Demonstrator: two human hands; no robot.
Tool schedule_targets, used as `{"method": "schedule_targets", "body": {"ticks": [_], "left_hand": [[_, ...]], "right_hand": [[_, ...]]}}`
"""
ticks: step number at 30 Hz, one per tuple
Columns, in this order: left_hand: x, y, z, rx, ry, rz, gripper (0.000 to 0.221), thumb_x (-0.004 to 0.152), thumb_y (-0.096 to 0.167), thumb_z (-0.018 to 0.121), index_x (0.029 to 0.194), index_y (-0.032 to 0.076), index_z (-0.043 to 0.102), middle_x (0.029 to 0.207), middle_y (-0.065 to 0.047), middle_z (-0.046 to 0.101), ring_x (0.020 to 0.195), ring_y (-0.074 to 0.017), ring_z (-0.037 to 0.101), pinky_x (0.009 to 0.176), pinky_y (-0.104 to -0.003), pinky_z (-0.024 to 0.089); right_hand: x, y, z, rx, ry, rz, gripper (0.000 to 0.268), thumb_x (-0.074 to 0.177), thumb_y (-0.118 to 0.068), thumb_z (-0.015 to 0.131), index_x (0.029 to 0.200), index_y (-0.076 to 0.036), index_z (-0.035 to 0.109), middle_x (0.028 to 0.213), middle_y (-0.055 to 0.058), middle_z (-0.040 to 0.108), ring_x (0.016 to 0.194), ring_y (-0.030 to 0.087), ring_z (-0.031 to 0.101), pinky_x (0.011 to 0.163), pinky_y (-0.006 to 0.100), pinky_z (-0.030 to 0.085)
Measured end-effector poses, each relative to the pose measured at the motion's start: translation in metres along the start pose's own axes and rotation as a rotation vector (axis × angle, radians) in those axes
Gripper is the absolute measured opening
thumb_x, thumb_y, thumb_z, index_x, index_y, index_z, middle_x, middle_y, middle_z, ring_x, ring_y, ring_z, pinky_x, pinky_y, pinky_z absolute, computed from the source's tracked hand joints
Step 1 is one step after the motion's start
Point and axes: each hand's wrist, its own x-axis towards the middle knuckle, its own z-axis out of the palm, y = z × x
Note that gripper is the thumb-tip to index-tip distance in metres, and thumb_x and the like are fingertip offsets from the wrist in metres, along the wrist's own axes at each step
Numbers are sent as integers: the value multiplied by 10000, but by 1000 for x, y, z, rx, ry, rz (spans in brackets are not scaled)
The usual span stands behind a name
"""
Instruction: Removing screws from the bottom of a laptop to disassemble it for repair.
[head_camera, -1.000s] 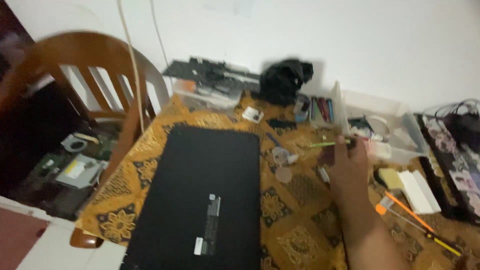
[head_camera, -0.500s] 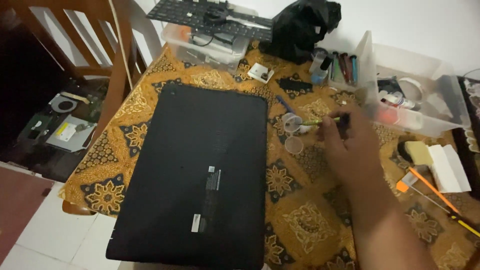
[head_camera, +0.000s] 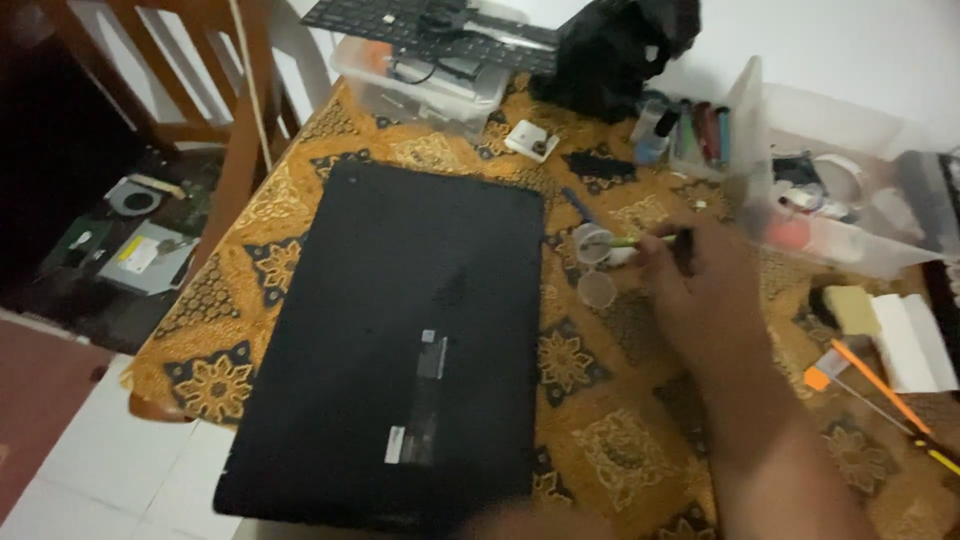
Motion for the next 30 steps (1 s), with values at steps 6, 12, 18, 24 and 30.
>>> {"method": "schedule_targets", "body": {"ticks": [6,12,18,24,30], "left_hand": [[-74,-156,33,258,557,39,861,997,708,559,1621,142,378,1665,-118,356,1481,-369,294,1048,-621,190],[-63,-184,58,948,1014,-149,888,902,936,407,1542,322,455,1663,1,353,1493,-228,325,1162,-550,205],[-60,-181,58,951,998,-155,888,915,935,400,1541,308,461,1651,-23,366,1470,-254,345,1122,-586,250],[-61,-184,57,998,1014,-162,903,925,934,365,1567,301,428,1650,-31,362,1476,-250,343,1122,-569,265],[-62,-125,-26,542,469,-240,717,1013,627,623,1549,177,469,1494,-83,498,1315,-365,451,1085,-678,214]], "right_hand": [[3,-14,-5,-65,-78,136,336,1032,-372,567,1124,-67,676,960,155,681,864,343,647,740,495,472],[4,-32,-12,8,-156,347,292,1001,-409,568,1130,-166,665,885,59,745,783,251,690,699,412,486],[3,-36,-13,123,-8,277,232,1027,-334,561,1089,-126,642,896,31,792,843,196,759,777,407,542],[1,-23,-9,273,79,382,216,1043,-281,563,1109,-77,586,866,107,743,740,217,756,701,382,625],[14,-47,-22,658,101,680,142,1110,-161,479,1165,-36,517,820,206,730,670,316,745,656,416,631]]}}
